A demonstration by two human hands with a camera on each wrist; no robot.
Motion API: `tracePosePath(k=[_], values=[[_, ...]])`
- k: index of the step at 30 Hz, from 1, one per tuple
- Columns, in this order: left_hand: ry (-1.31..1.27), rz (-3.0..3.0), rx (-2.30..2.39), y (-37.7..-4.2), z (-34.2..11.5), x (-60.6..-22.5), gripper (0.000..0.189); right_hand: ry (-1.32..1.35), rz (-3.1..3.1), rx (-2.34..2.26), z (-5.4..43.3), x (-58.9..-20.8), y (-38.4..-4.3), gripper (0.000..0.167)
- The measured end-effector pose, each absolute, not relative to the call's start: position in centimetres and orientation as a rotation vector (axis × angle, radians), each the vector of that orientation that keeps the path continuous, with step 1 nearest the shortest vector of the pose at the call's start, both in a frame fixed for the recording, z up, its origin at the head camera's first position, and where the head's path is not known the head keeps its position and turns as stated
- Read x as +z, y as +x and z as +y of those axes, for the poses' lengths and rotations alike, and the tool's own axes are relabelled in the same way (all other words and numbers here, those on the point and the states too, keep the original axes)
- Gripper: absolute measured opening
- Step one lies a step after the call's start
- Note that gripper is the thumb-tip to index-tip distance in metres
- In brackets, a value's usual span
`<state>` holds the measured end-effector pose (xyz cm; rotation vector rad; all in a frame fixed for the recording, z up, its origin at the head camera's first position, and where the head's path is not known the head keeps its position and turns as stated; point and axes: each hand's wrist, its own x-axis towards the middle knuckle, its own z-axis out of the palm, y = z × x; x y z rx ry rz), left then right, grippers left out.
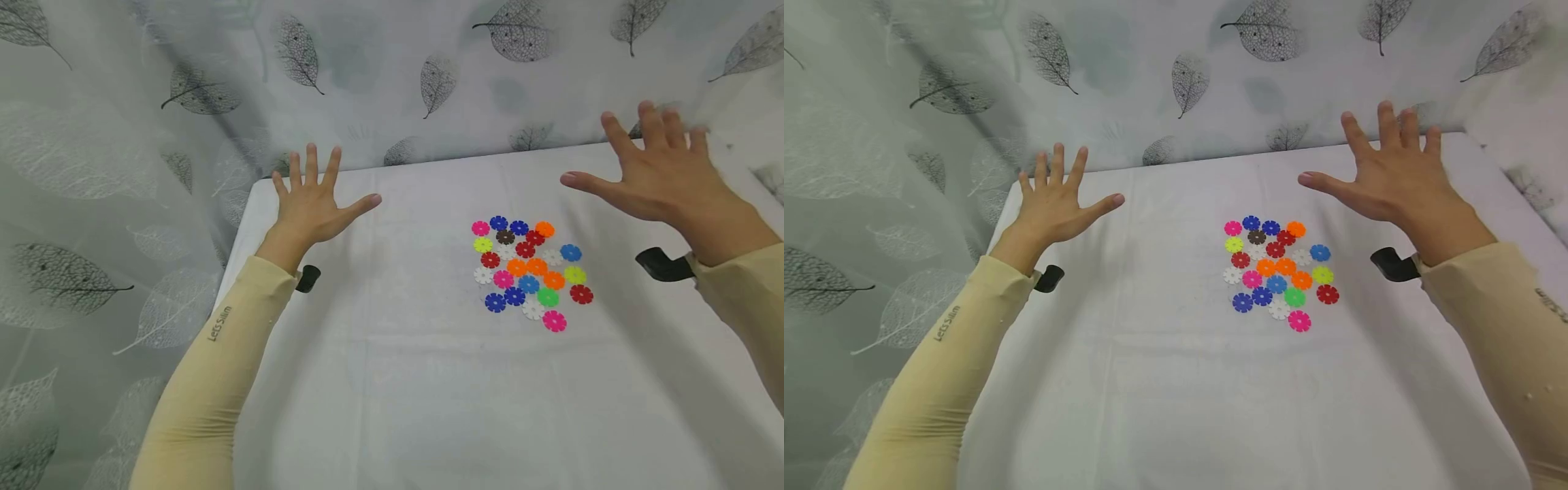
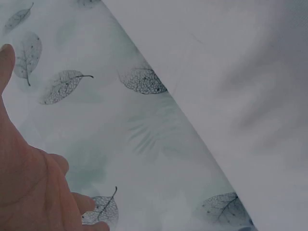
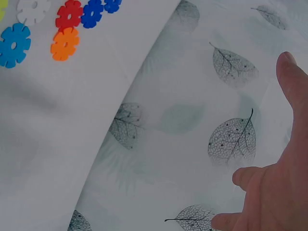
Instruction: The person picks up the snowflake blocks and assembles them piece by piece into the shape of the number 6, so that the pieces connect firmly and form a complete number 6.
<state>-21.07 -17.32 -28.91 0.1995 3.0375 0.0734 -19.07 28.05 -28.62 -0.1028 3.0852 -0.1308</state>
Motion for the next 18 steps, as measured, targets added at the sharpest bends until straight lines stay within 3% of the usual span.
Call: tracePosePath(k=[18], values=[[0.238,3.082,0.15,-20.0,-17.3,-28.3,0.107,-0.108,3.149,-0.358,27.4,-27.1,-17.6,0.105]])
